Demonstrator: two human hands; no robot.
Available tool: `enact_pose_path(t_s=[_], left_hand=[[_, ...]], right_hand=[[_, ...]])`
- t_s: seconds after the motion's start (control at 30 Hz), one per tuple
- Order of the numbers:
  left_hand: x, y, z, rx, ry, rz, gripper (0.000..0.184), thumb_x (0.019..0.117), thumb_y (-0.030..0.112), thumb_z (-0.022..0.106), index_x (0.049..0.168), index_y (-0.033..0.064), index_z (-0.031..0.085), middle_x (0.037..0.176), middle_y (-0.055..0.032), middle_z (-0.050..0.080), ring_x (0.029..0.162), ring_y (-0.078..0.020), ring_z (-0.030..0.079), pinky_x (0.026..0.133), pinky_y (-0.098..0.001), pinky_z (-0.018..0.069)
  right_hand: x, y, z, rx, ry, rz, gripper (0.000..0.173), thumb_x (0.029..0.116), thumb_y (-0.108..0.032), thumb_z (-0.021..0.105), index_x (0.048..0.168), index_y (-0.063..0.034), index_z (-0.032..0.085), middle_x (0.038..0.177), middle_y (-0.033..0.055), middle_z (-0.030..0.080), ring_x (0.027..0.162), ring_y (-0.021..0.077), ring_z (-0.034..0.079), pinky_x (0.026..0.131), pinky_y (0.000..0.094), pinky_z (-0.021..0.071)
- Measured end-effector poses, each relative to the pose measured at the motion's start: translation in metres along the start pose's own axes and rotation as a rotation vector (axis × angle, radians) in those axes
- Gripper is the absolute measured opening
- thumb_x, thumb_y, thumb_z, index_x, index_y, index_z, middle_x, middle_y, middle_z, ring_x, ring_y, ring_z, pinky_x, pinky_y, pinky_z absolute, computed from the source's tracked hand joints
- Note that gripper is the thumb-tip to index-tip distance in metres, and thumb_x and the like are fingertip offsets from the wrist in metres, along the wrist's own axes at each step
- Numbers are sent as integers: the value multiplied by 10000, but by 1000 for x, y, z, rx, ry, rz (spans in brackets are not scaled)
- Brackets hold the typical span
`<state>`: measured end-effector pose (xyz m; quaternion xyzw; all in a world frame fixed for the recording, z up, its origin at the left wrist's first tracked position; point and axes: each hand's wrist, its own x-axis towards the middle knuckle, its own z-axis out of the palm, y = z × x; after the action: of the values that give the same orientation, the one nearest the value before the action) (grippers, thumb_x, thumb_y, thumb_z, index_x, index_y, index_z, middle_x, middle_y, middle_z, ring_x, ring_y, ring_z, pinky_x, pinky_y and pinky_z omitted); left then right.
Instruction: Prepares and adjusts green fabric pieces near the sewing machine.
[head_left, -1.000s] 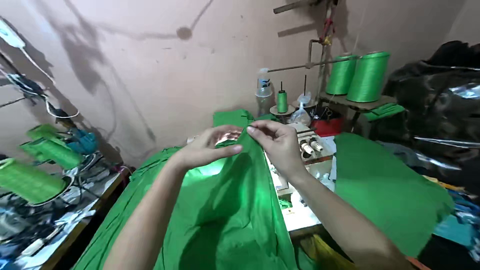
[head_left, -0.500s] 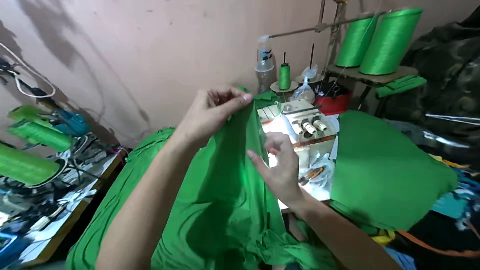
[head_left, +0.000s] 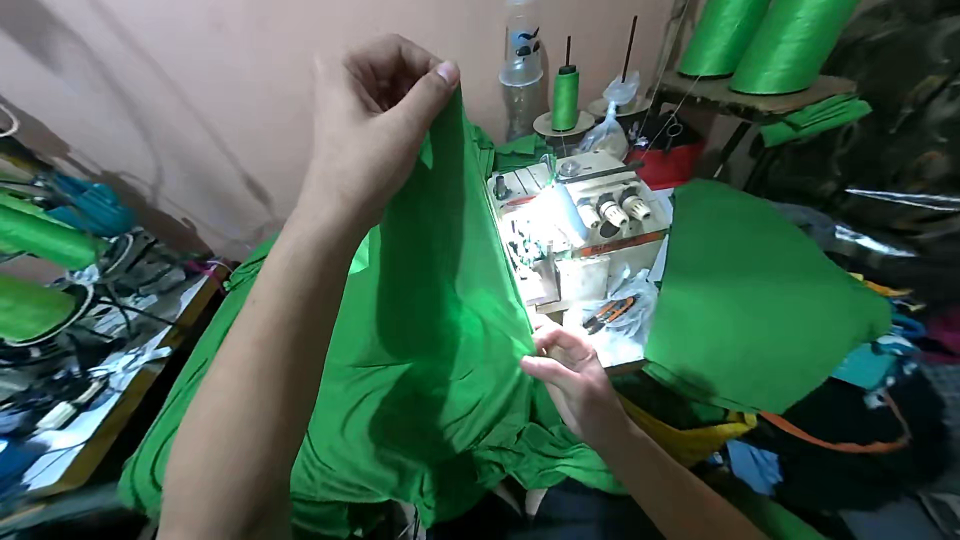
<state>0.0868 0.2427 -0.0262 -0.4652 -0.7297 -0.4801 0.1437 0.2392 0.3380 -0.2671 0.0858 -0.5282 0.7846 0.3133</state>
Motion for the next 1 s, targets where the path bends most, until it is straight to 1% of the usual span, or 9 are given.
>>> enact_pose_path(t_s=[0.17, 0.27, 0.37, 0.43, 0.57, 0.73, 0.87, 0.93, 1.0], left_hand=[[-6, -14, -1, 3, 43, -58, 86, 1027, 159, 562, 999, 120, 633, 807, 137, 585, 719, 71, 578, 693, -135, 507], [-16, -7, -4, 52, 165, 139, 96, 1038, 168, 539, 1013, 126, 623, 856, 172, 606, 772, 95, 586, 739, -133, 508], [-6, -28, -5, 254, 246, 378, 259, 1040, 207, 546, 1027, -20, 670, 933, 15, 655, 804, 65, 563, 728, -134, 464], [-14, -27, -6, 245, 225, 319, 264, 1049, 216, 531, 1055, -13, 663, 952, 32, 641, 814, 75, 547, 738, -127, 450], [-34, -11, -22, 53, 233, 217, 59, 1030, 158, 557, 1007, 178, 608, 874, 217, 622, 798, 95, 602, 757, -144, 523], [-82, -68, -18, -76, 94, -75, 72, 1003, 102, 585, 999, 112, 656, 864, 164, 653, 790, 74, 615, 746, -159, 537], [-110, -106, -6, -165, 81, -272, 93, 1005, 68, 586, 1017, 71, 679, 854, 97, 670, 751, 36, 619, 713, -169, 540], [-114, -110, -4, -174, 60, -280, 91, 1003, 55, 587, 1022, 78, 673, 858, 93, 652, 735, 39, 602, 689, -152, 525], [-113, -109, -4, -231, 67, -285, 126, 989, 19, 589, 988, 112, 674, 849, 114, 661, 722, 46, 604, 674, -141, 526]], right_hand=[[-7, -7, -17, -60, -95, -104, 61, 916, -128, 695, 891, -183, 695, 1061, -82, 660, 1021, -11, 612, 854, 168, 533], [-7, -17, -16, -205, -58, -177, 47, 952, -216, 704, 921, -188, 682, 1055, -108, 665, 1051, -33, 616, 881, 146, 538], [-5, -16, -11, -274, -10, -174, 70, 909, -108, 693, 880, -163, 661, 991, -96, 666, 991, -26, 636, 848, 160, 564], [-5, -20, -9, -306, -19, -182, 75, 909, -122, 703, 877, -169, 655, 986, -107, 677, 1003, -37, 637, 853, 151, 552], [-10, -14, -6, -309, 6, -203, 79, 905, -97, 699, 879, -156, 652, 966, -87, 702, 954, -33, 656, 810, 142, 554], [-26, 10, -18, -328, 71, 6, 100, 851, -33, 694, 898, -105, 642, 837, -99, 700, 769, -34, 658, 714, 155, 570], [-37, 29, -33, -406, 35, 261, 281, 855, -85, 700, 1109, 16, 638, 861, -50, 694, 752, -30, 646, 712, 146, 558], [-36, 26, -32, -444, 14, 337, 258, 865, -95, 674, 1095, 22, 662, 843, -52, 686, 724, -53, 623, 683, 125, 531], [-32, 21, -28, -430, 21, 389, 132, 877, -71, 650, 987, -16, 697, 794, -74, 690, 688, -68, 618, 648, 118, 521]])
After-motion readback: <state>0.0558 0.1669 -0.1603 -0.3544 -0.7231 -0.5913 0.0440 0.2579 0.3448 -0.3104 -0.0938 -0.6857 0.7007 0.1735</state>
